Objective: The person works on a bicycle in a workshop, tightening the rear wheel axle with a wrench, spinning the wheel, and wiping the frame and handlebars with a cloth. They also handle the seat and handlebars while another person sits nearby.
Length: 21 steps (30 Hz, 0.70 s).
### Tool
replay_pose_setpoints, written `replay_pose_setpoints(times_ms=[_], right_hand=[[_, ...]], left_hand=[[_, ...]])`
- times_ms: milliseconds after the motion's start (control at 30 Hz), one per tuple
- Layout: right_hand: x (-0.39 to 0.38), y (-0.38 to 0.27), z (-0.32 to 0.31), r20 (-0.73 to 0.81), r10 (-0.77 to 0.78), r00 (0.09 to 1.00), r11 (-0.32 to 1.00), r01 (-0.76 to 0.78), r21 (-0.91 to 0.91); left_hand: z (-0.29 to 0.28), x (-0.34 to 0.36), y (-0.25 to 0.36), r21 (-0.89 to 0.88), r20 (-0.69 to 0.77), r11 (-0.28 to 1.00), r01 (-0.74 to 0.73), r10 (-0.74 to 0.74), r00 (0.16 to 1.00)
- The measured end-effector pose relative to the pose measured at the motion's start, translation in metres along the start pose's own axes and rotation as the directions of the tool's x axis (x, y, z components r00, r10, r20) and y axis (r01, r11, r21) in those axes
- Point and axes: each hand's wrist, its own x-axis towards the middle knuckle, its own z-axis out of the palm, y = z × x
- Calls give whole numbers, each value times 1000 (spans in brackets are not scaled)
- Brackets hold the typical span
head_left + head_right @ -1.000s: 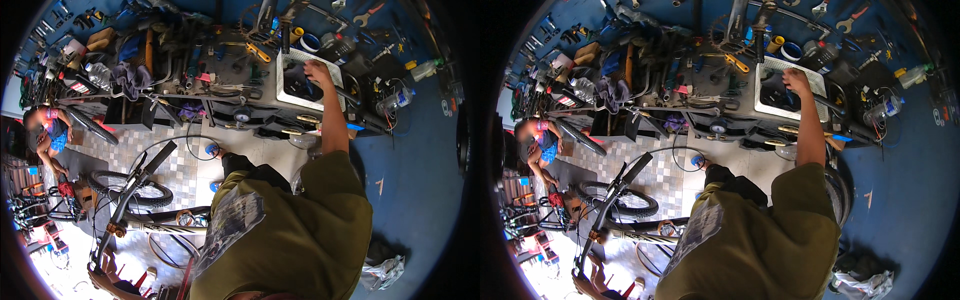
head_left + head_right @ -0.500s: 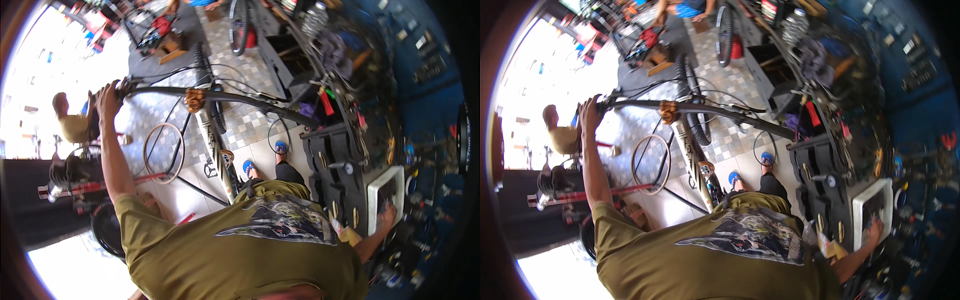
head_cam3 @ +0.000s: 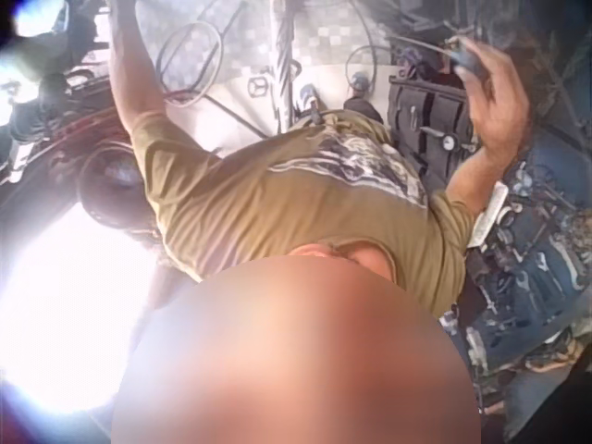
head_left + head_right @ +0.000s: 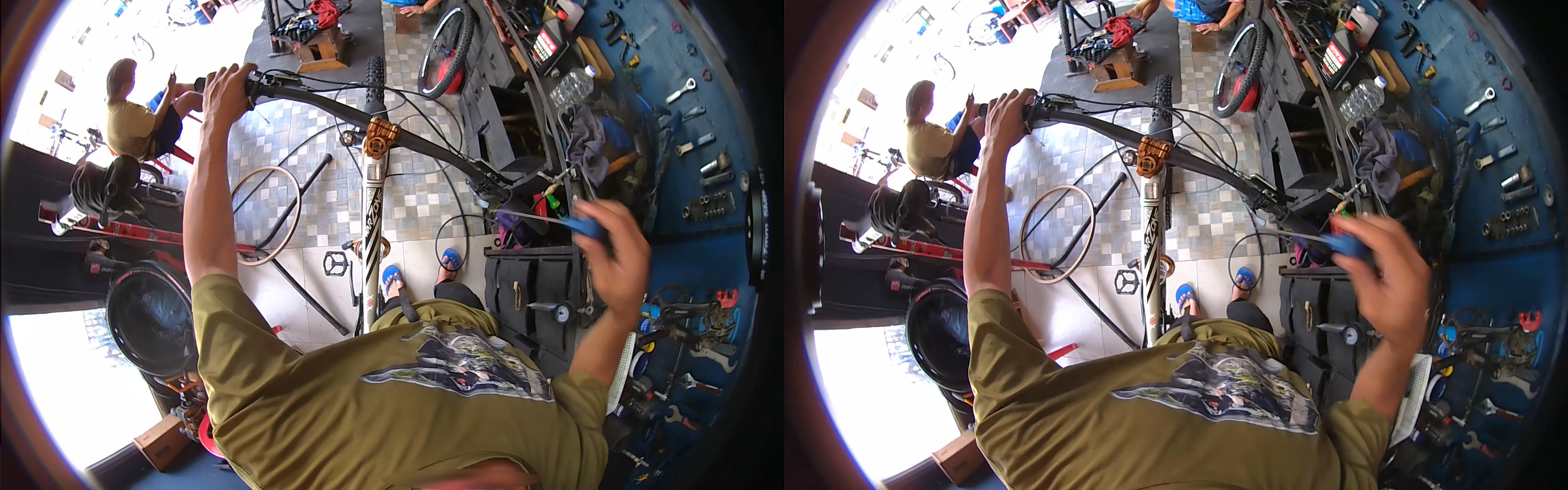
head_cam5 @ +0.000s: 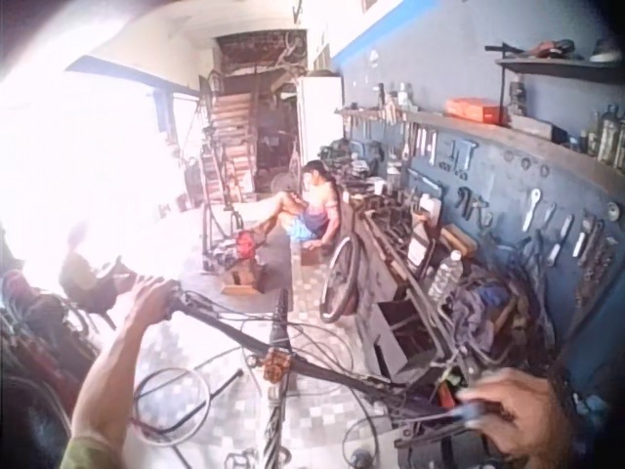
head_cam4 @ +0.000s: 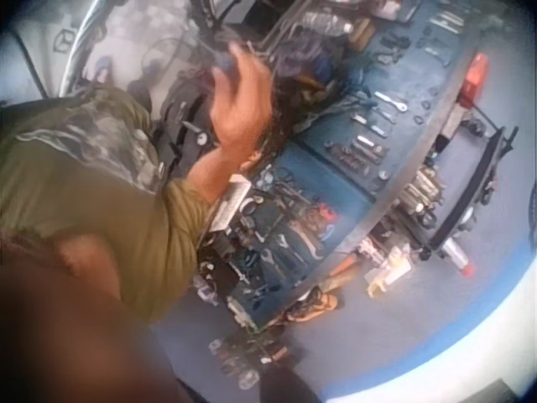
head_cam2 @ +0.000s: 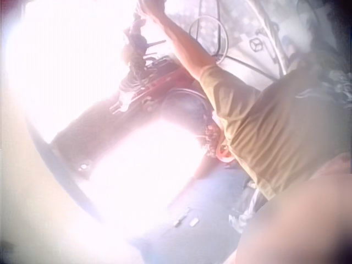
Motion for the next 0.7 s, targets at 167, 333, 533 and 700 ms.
replay_pose_setpoints(times_ms=[167, 333, 533, 700], right_hand=[[117, -12, 98, 128, -484, 866, 869, 493, -48], [154, 3, 158, 149, -637, 756, 745, 654, -133], [169, 6, 177, 182, -628, 757, 743, 653, -149], [177, -3, 172, 282, -672, 684, 678, 722, -136]], left_hand=[[1, -5, -2, -8, -3, 999, 35, -35, 999], [-1, -14, 4, 1, -21, 999, 46, -46, 999], [-2, -23, 0, -16, -32, 997, 76, -77, 997], [4, -26, -7, -27, -67, 996, 81, -82, 994]])
